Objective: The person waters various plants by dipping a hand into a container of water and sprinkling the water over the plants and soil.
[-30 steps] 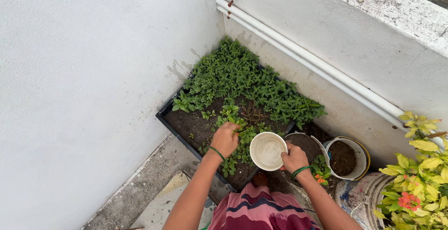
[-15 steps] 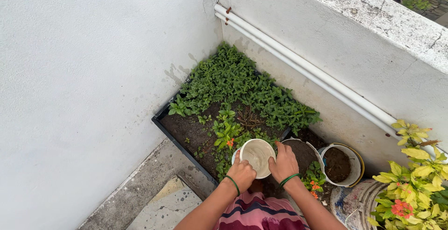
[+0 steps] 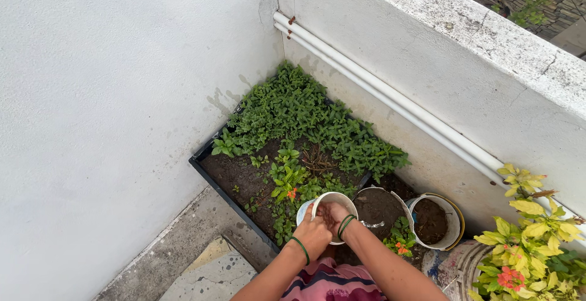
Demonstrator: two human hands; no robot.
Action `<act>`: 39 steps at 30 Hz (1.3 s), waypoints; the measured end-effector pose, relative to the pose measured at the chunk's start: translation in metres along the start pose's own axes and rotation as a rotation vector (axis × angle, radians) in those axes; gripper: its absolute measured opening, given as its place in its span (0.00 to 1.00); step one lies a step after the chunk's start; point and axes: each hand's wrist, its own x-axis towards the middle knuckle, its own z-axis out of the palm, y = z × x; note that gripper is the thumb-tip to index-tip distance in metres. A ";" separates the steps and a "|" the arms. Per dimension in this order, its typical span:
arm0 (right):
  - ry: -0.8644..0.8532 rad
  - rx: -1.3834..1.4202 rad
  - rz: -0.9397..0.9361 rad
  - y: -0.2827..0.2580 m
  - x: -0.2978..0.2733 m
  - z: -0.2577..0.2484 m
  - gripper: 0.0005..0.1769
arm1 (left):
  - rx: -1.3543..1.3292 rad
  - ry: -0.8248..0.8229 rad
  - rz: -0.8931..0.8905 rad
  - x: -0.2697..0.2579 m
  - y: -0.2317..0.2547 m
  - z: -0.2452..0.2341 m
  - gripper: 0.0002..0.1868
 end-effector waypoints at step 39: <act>-0.260 -1.393 -0.199 -0.054 -0.082 0.116 0.15 | -0.035 0.232 -0.229 -0.051 -0.019 -0.023 0.07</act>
